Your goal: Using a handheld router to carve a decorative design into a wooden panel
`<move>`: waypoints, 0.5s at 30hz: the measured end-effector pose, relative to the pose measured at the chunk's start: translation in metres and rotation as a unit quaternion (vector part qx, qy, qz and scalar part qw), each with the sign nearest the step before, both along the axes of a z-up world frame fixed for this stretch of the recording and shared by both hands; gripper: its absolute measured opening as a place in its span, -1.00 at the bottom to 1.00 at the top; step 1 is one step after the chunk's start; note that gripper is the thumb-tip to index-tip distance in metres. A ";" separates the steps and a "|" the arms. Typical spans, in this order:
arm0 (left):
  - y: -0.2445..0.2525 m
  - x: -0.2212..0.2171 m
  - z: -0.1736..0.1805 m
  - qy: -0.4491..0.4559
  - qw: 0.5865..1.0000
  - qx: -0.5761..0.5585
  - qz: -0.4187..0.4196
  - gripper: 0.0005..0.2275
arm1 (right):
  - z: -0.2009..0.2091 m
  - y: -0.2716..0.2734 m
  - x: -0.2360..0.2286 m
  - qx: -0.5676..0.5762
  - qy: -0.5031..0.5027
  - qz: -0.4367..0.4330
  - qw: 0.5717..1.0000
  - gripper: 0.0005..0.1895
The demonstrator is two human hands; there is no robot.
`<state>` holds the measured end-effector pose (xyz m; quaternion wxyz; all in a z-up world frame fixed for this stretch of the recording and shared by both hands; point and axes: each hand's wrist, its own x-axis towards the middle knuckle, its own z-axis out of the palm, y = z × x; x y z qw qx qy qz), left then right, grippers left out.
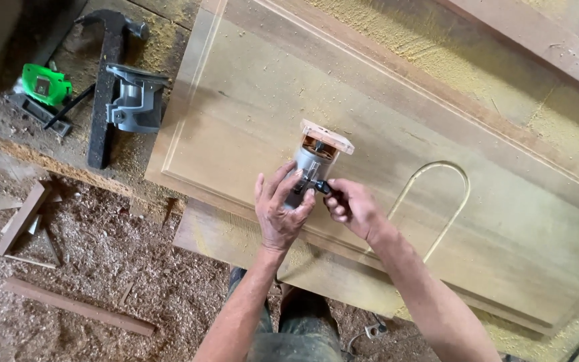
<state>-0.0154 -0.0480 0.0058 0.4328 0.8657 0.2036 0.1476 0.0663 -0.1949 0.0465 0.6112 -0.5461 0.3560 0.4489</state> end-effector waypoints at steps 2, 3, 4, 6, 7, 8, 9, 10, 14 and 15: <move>0.001 0.002 -0.002 -0.005 1.000 0.002 0.000 -0.63 | 0.000 0.001 -0.005 -0.026 0.006 0.011 1.000 -0.76; 0.001 0.001 -0.002 -0.005 1.000 0.000 0.003 -0.63 | -0.002 -0.003 -0.012 -0.096 -0.200 0.106 0.969 -0.76; 0.001 0.002 -0.004 -0.007 1.000 -0.003 0.003 -0.64 | -0.004 -0.008 -0.018 -0.161 -0.397 0.194 0.883 -0.66; 0.000 0.003 -0.001 -0.012 1.000 -0.002 0.003 -0.64 | -0.034 -0.023 -0.022 -0.176 -0.522 0.231 0.802 -0.70; 0.001 0.004 0.000 -0.018 1.000 0.001 0.003 -0.63 | -0.049 -0.029 -0.025 -0.186 -0.635 0.260 0.703 -0.74; 0.000 0.002 -0.002 -0.015 1.000 0.002 0.005 -0.63 | -0.051 -0.030 -0.025 -0.183 -0.634 0.261 0.704 -0.74; 0.000 0.000 -0.004 -0.015 1.000 0.006 0.005 -0.63 | -0.053 -0.031 -0.026 -0.173 -0.626 0.265 0.712 -0.78; -0.001 0.002 -0.006 -0.018 1.000 0.009 0.003 -0.63 | -0.055 -0.033 -0.023 -0.165 -0.620 0.267 0.719 -0.81; -0.001 0.002 0.000 -0.023 1.000 0.001 0.002 -0.63 | -0.009 -0.010 0.001 -0.094 -0.169 0.111 0.975 -0.69; 0.000 0.002 0.003 -0.023 1.000 0.004 0.001 -0.63 | -0.006 -0.010 0.008 -0.035 -0.085 0.087 0.992 -0.69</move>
